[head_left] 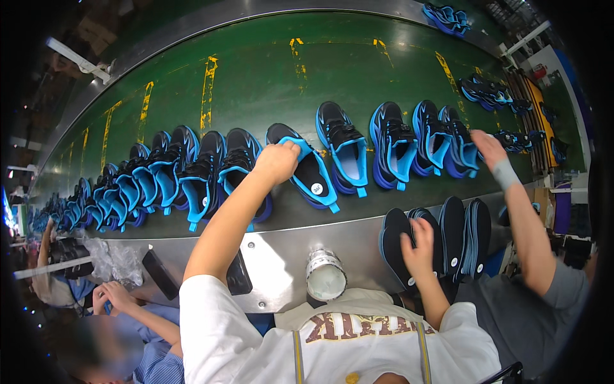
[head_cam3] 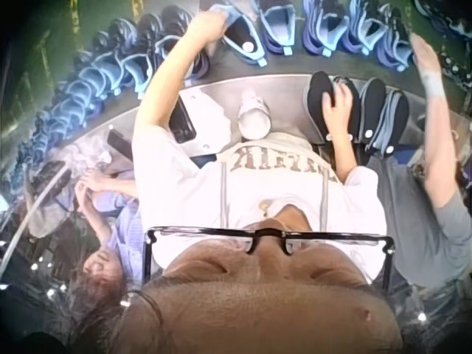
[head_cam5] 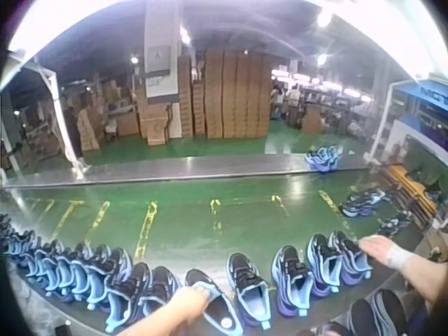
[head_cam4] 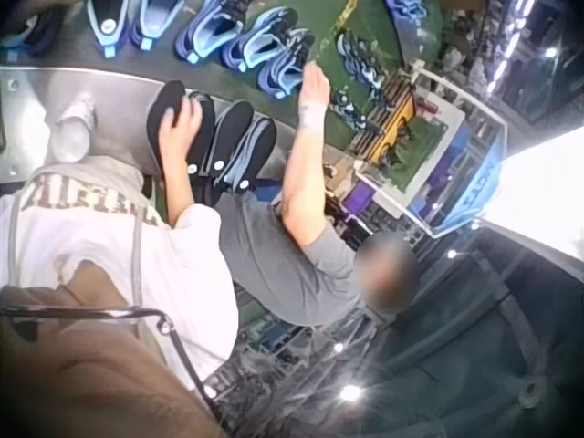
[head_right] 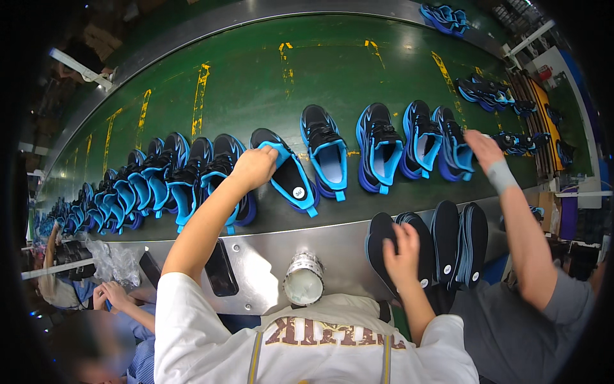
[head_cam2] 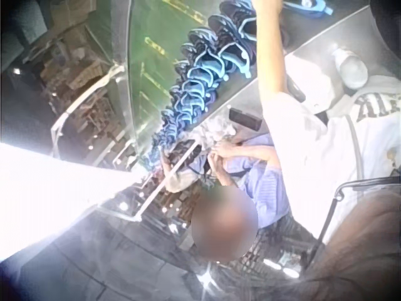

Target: The person inserts insoles into sneakers by hand and arranges the shoes along an assembly line conveyor.

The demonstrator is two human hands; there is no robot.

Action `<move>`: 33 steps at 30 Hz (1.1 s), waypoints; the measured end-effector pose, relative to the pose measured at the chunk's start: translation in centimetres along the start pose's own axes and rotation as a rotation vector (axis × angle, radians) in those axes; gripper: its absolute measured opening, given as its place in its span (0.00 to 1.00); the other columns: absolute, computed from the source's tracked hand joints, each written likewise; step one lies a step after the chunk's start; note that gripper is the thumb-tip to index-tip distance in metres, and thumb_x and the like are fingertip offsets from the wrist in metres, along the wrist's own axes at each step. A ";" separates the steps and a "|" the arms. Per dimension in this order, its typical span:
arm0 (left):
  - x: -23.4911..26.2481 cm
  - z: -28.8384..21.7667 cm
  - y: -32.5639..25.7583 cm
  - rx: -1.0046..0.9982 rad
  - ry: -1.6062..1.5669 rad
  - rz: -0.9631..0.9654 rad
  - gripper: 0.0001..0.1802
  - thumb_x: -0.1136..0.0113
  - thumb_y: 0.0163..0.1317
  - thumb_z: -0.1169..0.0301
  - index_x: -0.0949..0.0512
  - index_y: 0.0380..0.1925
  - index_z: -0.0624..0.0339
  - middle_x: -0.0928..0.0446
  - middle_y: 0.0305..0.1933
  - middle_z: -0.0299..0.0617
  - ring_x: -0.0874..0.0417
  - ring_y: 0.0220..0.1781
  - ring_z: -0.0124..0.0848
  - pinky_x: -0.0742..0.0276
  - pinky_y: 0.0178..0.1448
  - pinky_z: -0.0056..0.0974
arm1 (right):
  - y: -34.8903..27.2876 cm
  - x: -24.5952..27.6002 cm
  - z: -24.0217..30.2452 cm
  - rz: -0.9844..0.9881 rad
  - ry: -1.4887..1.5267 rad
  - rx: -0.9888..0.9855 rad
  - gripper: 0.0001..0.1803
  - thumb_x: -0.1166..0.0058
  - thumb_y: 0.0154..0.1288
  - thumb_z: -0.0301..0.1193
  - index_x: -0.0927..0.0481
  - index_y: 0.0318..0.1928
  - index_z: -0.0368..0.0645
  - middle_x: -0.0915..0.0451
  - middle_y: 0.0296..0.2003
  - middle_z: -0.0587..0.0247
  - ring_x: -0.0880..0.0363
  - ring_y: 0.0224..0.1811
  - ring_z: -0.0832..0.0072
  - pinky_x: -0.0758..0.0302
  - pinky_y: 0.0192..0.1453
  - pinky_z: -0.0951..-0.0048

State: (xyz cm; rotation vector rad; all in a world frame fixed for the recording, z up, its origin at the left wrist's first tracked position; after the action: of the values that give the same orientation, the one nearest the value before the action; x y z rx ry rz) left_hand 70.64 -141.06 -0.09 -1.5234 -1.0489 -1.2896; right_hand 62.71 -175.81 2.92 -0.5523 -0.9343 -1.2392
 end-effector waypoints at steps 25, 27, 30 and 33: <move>-0.5 -1.2 2.1 0.270 0.193 0.124 0.12 0.50 0.47 0.65 0.28 0.27 0.63 0.25 0.31 0.49 0.22 0.32 0.40 0.27 0.31 0.43 | -8.1 4.8 -9.9 0.249 -0.261 -0.453 0.38 0.43 0.44 0.32 0.43 0.58 0.49 0.38 0.50 0.35 0.37 0.51 0.46 0.38 0.54 0.61; -0.7 -1.4 2.4 0.291 0.241 0.146 0.12 0.52 0.48 0.64 0.27 0.26 0.62 0.25 0.31 0.48 0.22 0.32 0.41 0.27 0.34 0.43 | -8.0 4.9 -9.9 0.242 -0.249 -0.449 0.37 0.43 0.45 0.31 0.43 0.58 0.47 0.38 0.50 0.35 0.38 0.51 0.46 0.38 0.54 0.61; 0.3 -1.4 1.6 0.304 -0.013 0.017 0.13 0.54 0.49 0.65 0.27 0.25 0.64 0.26 0.30 0.50 0.23 0.34 0.44 0.28 0.37 0.43 | -8.4 5.3 -10.4 0.211 -0.219 -0.436 0.37 0.44 0.45 0.32 0.43 0.58 0.45 0.38 0.50 0.35 0.38 0.52 0.46 0.38 0.54 0.62; 1.7 -0.4 -0.6 0.483 -0.360 -0.131 0.13 0.56 0.49 0.66 0.29 0.26 0.66 0.27 0.30 0.54 0.25 0.36 0.48 0.30 0.38 0.42 | -8.6 6.0 -10.8 0.188 -0.184 -0.426 0.36 0.45 0.47 0.33 0.43 0.58 0.44 0.39 0.51 0.36 0.38 0.52 0.47 0.39 0.55 0.61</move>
State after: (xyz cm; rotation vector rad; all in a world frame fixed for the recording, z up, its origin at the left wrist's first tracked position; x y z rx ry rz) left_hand 70.14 -141.14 1.73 -1.3474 -1.5821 -0.7725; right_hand 57.91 -190.00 1.08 -1.0820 -0.7490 -1.2346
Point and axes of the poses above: each hand's wrist, its own y-axis towards the middle knuckle, its own x-axis out of the back of the hand, z = x × y, the point moved 4 cm from there along y, towards the middle knuckle
